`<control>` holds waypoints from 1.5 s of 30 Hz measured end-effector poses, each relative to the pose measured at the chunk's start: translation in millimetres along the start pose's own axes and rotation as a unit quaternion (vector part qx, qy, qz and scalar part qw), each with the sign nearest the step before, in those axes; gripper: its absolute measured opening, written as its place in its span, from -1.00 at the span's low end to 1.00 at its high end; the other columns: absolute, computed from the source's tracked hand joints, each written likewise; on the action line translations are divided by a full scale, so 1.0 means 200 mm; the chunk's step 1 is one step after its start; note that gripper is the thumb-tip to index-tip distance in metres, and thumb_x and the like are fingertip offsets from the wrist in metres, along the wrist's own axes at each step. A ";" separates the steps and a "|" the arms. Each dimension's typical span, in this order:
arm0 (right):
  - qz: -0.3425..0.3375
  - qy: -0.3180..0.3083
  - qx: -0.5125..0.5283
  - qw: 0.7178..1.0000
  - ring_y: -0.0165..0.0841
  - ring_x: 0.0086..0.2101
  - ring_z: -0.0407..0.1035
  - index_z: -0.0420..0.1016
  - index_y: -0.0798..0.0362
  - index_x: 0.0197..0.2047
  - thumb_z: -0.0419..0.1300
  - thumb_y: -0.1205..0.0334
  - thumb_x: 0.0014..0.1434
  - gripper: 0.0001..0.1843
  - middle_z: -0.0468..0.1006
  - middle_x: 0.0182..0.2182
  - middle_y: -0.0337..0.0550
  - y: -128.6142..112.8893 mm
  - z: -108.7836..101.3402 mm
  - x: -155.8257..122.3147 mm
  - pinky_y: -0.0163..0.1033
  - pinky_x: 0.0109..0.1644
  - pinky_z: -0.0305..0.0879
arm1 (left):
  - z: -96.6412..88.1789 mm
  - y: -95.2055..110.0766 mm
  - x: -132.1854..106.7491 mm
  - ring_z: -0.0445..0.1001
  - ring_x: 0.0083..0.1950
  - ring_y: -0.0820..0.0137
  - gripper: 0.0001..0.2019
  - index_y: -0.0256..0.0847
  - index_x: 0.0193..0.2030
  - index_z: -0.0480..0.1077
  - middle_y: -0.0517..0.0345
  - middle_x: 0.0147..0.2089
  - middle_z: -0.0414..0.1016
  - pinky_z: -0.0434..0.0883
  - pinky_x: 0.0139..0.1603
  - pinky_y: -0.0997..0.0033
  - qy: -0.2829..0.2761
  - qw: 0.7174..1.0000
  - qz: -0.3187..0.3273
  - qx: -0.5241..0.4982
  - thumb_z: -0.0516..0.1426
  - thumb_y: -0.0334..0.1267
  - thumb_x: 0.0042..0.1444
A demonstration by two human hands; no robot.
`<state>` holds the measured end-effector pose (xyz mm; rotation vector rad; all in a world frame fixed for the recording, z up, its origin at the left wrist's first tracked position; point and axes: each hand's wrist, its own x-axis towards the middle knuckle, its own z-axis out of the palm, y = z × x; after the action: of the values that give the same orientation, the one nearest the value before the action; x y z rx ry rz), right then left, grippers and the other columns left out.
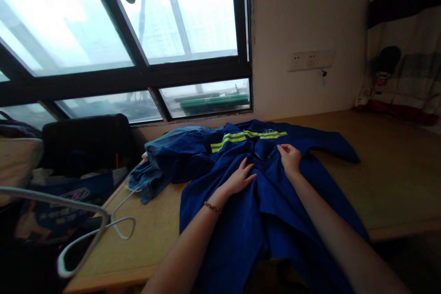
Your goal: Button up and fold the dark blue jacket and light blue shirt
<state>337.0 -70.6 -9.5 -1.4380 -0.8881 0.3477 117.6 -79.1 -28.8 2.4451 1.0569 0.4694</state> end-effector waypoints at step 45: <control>0.271 -0.325 0.244 0.873 -0.53 -0.61 0.23 0.39 0.14 -0.57 0.31 0.31 -0.36 -0.79 0.34 -0.66 -0.29 -0.07 0.12 -0.31 -0.37 -0.50 0.27 | -0.09 0.10 0.03 0.32 -0.53 0.54 -0.76 -0.33 -0.48 0.42 0.13 -0.50 0.43 0.19 -0.49 0.55 0.061 0.811 -0.256 -0.523 0.28 -0.24 -0.33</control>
<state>276.4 -98.9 -18.2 -1.0642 -0.8130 1.4447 125.0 -83.0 -3.1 1.1196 1.0424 0.7594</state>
